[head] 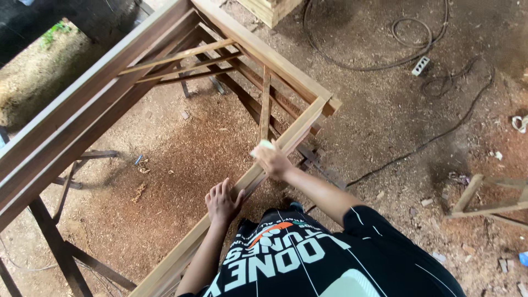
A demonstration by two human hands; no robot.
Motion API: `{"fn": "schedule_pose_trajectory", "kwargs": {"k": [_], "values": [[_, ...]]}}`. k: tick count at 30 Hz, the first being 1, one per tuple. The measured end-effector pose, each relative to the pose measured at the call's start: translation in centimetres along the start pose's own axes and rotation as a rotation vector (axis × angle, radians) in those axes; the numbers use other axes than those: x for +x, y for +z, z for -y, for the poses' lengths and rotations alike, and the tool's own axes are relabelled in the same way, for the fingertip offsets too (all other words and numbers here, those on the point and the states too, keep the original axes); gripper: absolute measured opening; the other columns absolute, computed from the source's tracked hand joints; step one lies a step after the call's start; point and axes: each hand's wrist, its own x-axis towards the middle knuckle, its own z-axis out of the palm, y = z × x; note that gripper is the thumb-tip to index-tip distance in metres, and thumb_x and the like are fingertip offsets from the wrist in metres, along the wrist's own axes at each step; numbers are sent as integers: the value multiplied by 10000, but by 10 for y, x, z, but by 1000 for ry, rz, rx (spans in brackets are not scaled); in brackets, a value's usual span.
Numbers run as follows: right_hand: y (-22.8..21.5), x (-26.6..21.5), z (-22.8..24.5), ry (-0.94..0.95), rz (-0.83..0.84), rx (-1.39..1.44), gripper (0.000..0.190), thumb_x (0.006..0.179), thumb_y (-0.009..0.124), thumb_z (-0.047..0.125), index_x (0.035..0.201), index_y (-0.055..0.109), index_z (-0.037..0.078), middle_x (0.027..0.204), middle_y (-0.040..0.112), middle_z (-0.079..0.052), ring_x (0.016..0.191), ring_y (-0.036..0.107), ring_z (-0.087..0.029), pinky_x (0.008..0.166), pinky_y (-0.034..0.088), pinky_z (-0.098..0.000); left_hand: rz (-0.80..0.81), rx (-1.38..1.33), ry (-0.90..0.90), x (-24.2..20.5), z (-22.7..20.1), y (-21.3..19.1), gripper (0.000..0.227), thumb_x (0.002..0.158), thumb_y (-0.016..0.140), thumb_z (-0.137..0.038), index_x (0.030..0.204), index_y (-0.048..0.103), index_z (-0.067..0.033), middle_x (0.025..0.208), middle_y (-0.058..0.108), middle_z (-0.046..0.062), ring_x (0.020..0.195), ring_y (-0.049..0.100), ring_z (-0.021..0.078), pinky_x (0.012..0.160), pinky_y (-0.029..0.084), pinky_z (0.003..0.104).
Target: The person sands the surfaces and edges of a large wooden frame using a sanding block by hand.
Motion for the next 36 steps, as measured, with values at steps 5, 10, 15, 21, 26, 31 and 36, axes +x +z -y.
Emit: {"fn": "schedule_pose_trajectory", "kwargs": {"k": [5, 10, 15, 21, 26, 31, 36], "values": [[-51, -30, -27, -379, -622, -111, 508, 1114, 179, 209, 764, 543, 266, 847, 595, 50, 882, 575, -133, 861, 346, -410, 15, 35, -28, 3, 2, 5, 753, 853, 476, -676, 1366, 406, -129, 1284, 526, 106, 1235, 447, 249, 1012, 336, 398], [-20, 6, -76, -24, -163, 136, 363, 994, 338, 160, 767, 602, 57, 707, 514, -51, 784, 523, -201, 845, 428, -394, 110, 62, -52, 3, 3, 6, 779, 870, 430, -693, 1396, 381, -121, 1313, 518, 106, 1241, 453, 248, 988, 383, 378], [2, 2, -48, 8, -101, 342, 389, 1016, 335, 104, 693, 545, 50, 618, 476, -51, 675, 526, -173, 1020, 414, -363, 92, 113, -66, 3, 2, 7, 784, 869, 396, -701, 1407, 356, -131, 1306, 513, 100, 1258, 440, 246, 1033, 355, 401], [-34, -32, -55, -326, -353, 328, 248, 1031, 421, 96, 852, 591, 97, 838, 599, -61, 815, 557, -199, 801, 450, -304, 52, 100, -80, 1, 0, 4, 793, 865, 412, -702, 1403, 363, -123, 1321, 500, 118, 1281, 416, 263, 1047, 332, 408], [-18, -5, -91, -291, -433, 125, 186, 1033, 434, 133, 926, 561, 48, 827, 551, -50, 812, 530, -171, 813, 462, -311, 56, 108, -114, 1, 1, 9, 797, 839, 435, -702, 1403, 381, -141, 1307, 506, 113, 1283, 415, 258, 1062, 307, 401], [5, 6, -59, -57, -205, 148, 301, 941, 459, 33, 649, 523, 70, 648, 525, -101, 731, 532, -216, 803, 471, -353, 16, 90, -104, 1, 3, 11, 777, 832, 454, -701, 1369, 415, -142, 1303, 511, 114, 1281, 418, 259, 1060, 304, 403], [-26, -42, -50, -304, -337, 51, 253, 946, 386, 1, 765, 477, 154, 1064, 662, -101, 1185, 584, -254, 1108, 423, -451, -22, 60, -107, 0, 2, 8, 769, 829, 461, -700, 1356, 446, -140, 1281, 541, 102, 1264, 446, 255, 1060, 323, 401]]}}
